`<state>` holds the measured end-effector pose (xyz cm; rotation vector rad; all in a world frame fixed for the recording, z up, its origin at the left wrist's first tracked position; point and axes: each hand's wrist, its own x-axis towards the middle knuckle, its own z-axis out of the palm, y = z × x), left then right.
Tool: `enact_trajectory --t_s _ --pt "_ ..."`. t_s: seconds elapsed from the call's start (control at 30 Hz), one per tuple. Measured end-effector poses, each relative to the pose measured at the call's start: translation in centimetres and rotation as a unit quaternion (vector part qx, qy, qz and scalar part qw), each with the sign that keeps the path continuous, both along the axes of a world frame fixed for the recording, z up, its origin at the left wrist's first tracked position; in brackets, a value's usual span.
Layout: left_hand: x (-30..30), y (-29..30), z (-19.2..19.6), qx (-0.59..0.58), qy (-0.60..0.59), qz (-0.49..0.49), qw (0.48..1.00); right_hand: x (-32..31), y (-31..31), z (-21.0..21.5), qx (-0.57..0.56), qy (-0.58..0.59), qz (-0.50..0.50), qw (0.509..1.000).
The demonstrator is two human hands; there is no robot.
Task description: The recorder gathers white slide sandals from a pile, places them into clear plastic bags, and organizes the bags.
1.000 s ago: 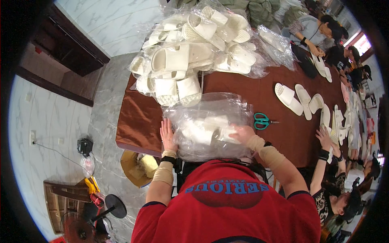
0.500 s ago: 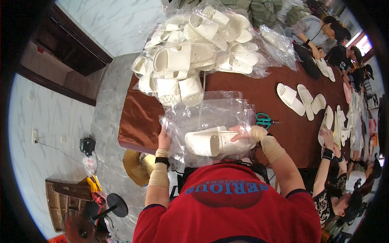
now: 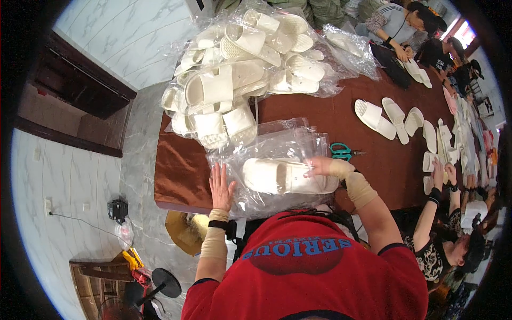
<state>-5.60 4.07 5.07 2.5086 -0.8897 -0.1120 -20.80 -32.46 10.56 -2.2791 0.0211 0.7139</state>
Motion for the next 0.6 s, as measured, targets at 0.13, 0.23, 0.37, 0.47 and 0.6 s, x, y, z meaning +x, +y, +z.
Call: enact_trajectory --t_s 0.13,0.23,0.37,0.47,0.6 --pt "-0.2 -0.2 -2.5 0.024 -0.048 0.021 0.998 -5.8 -3.5 0.3 -0.001 -0.043 -0.206 0.978" --pt "-0.7 0.0 -1.9 -0.014 -0.049 0.035 0.998 -8.2 -3.0 4.6 -0.091 -0.186 -0.406 0.89" --pt "-0.8 -1.1 -1.8 0.01 -0.087 0.005 0.996 -6.0 2.7 10.6 -0.099 -0.331 -0.491 0.799" --pt "-0.8 -0.7 -2.9 0.034 -0.114 0.004 0.993 -3.3 6.7 10.4 0.011 -0.343 -0.346 0.873" --pt "0.0 1.1 -5.9 0.03 -0.053 0.0 0.998 -0.8 9.8 1.4 0.052 -0.232 -0.187 0.953"
